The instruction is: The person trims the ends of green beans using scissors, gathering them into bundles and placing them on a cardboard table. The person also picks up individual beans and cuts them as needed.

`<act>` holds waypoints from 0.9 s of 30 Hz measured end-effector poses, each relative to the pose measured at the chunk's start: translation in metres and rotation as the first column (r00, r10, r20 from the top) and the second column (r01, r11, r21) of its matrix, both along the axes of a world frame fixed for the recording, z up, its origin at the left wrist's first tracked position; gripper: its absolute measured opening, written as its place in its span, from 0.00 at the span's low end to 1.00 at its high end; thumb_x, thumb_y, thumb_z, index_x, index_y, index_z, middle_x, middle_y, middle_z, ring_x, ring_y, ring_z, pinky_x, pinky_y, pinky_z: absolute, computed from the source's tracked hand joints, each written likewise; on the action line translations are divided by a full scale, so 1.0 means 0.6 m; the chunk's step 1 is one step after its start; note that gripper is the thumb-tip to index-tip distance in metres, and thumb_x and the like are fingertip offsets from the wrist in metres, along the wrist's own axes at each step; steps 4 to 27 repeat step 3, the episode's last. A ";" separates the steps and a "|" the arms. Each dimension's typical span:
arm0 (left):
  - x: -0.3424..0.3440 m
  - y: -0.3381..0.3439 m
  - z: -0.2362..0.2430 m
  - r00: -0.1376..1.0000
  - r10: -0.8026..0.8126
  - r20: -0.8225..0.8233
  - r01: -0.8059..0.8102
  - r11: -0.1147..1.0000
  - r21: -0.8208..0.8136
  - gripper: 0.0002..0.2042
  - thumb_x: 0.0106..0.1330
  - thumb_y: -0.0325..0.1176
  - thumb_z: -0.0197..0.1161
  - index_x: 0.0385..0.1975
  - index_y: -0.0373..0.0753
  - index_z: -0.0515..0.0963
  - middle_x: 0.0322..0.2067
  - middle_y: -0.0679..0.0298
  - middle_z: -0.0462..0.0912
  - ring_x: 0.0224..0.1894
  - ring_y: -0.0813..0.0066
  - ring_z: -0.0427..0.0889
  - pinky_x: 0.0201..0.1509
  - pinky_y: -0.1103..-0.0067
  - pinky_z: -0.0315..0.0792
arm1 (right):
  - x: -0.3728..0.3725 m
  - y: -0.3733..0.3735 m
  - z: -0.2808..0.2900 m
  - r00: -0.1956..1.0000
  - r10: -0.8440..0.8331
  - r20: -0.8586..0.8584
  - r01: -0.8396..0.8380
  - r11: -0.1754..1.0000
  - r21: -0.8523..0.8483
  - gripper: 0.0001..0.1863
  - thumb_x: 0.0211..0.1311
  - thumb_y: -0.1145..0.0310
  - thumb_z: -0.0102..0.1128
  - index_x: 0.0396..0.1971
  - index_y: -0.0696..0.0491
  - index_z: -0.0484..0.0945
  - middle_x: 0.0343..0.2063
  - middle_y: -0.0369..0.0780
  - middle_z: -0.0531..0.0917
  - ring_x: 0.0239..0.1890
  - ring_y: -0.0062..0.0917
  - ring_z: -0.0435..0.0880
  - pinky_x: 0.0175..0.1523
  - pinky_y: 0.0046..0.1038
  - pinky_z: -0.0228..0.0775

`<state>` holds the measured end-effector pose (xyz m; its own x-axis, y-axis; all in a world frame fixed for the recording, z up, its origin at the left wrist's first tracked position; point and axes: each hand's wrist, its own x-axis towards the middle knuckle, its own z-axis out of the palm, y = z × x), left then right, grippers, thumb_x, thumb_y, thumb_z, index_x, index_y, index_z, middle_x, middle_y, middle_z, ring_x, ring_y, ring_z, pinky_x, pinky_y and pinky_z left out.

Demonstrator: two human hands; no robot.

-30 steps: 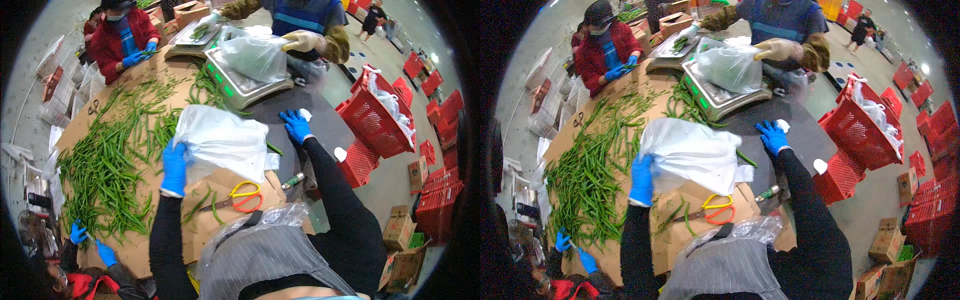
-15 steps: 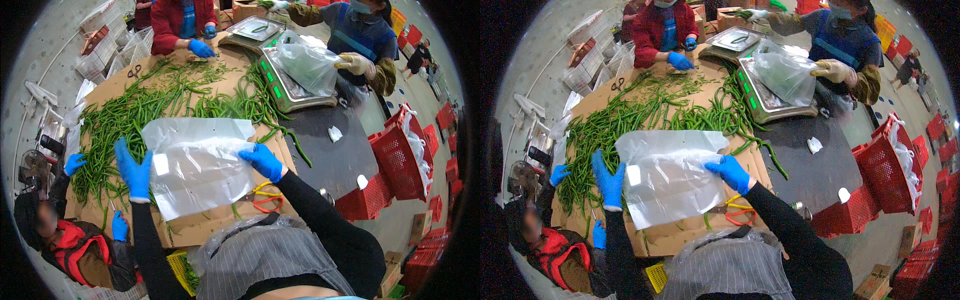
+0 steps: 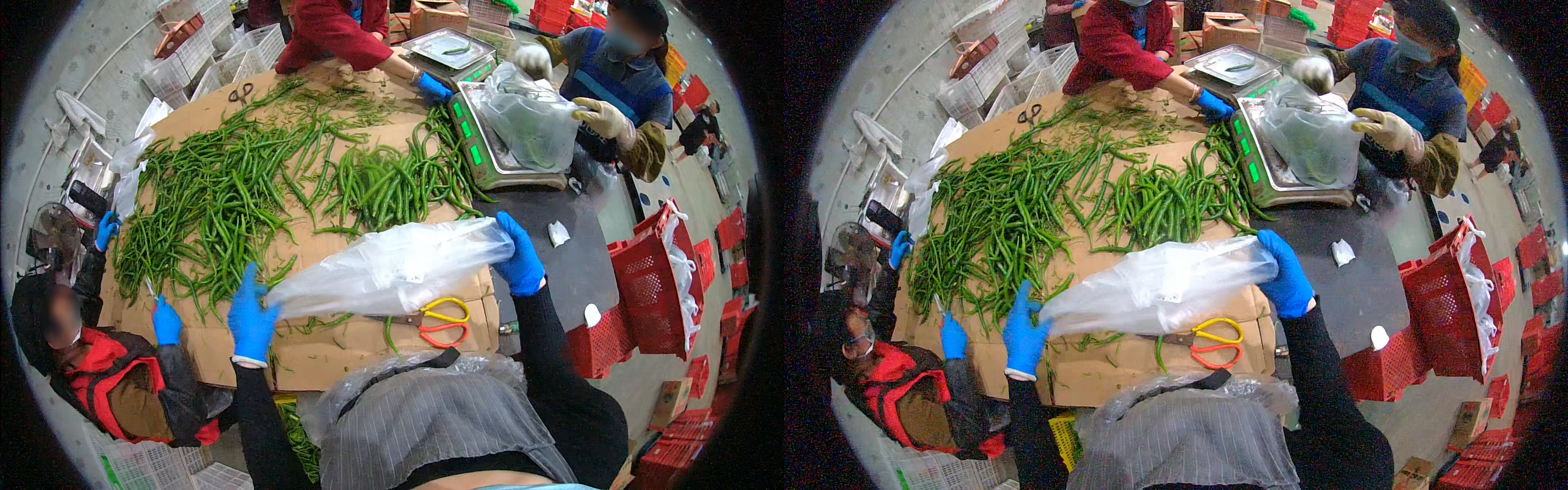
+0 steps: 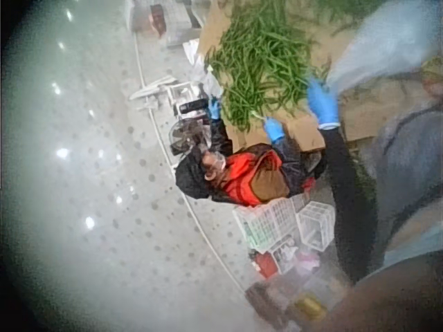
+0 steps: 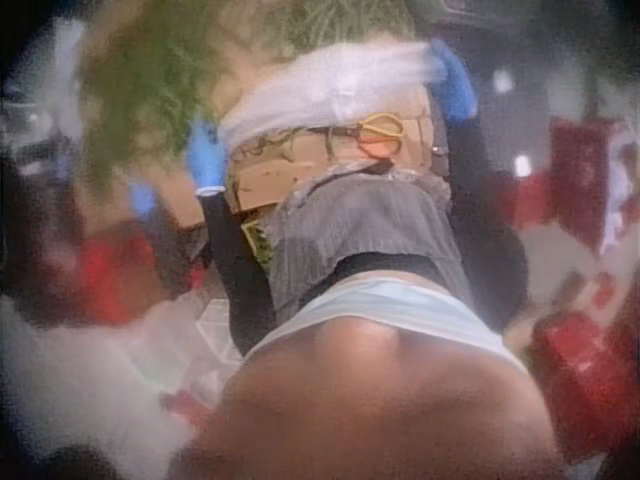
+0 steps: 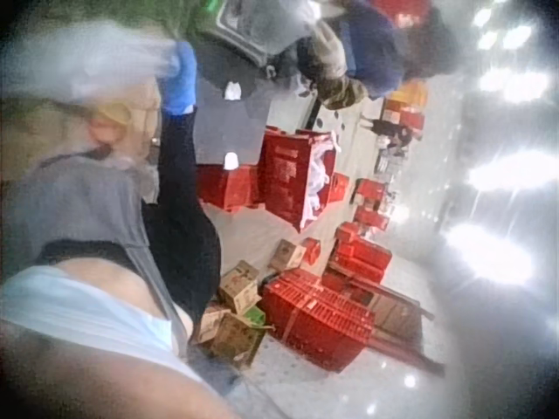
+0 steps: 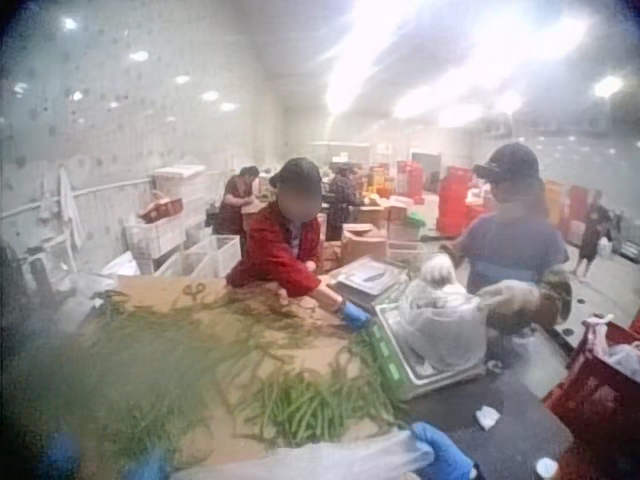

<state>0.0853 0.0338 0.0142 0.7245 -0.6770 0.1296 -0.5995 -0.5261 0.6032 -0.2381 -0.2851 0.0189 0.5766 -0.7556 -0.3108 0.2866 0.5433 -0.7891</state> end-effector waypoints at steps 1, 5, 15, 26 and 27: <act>-0.028 -0.024 0.025 0.967 -0.185 0.174 0.188 0.982 0.000 0.37 0.55 0.36 0.67 0.66 0.44 0.58 0.55 0.58 0.67 0.53 0.66 0.68 0.58 0.72 0.62 | -0.014 -0.004 -0.043 0.993 -0.043 -0.107 0.014 0.966 -0.257 0.13 0.64 0.58 0.53 0.33 0.53 0.75 0.29 0.36 0.79 0.34 0.21 0.77 0.46 0.27 0.69; -0.078 -0.052 0.055 0.877 -0.340 0.339 0.349 0.936 0.037 0.36 0.58 0.39 0.65 0.67 0.44 0.56 0.64 0.56 0.62 0.63 0.62 0.65 0.66 0.71 0.58 | -0.014 0.006 -0.047 0.991 0.093 -0.095 -0.117 0.952 -0.283 0.15 0.64 0.56 0.54 0.37 0.53 0.76 0.33 0.38 0.81 0.38 0.21 0.79 0.48 0.27 0.69; -0.078 -0.052 0.055 0.877 -0.340 0.339 0.349 0.936 0.037 0.36 0.58 0.39 0.65 0.67 0.44 0.56 0.64 0.56 0.62 0.63 0.62 0.65 0.66 0.71 0.58 | -0.014 0.006 -0.047 0.991 0.093 -0.095 -0.117 0.952 -0.283 0.15 0.64 0.56 0.54 0.37 0.53 0.76 0.33 0.38 0.81 0.38 0.21 0.79 0.48 0.27 0.69; -0.078 -0.052 0.055 0.877 -0.340 0.339 0.349 0.936 0.037 0.36 0.58 0.39 0.65 0.67 0.44 0.56 0.64 0.56 0.62 0.63 0.62 0.65 0.66 0.71 0.58 | -0.014 0.006 -0.047 0.991 0.093 -0.095 -0.117 0.952 -0.283 0.15 0.64 0.56 0.54 0.37 0.53 0.76 0.33 0.38 0.81 0.38 0.21 0.79 0.48 0.27 0.69; -0.078 -0.052 0.055 0.877 -0.340 0.339 0.349 0.936 0.037 0.36 0.58 0.39 0.65 0.67 0.44 0.56 0.64 0.56 0.62 0.63 0.62 0.65 0.66 0.71 0.58 | -0.014 0.006 -0.047 0.991 0.093 -0.095 -0.117 0.952 -0.283 0.15 0.64 0.56 0.54 0.37 0.53 0.76 0.33 0.38 0.81 0.38 0.21 0.79 0.48 0.27 0.69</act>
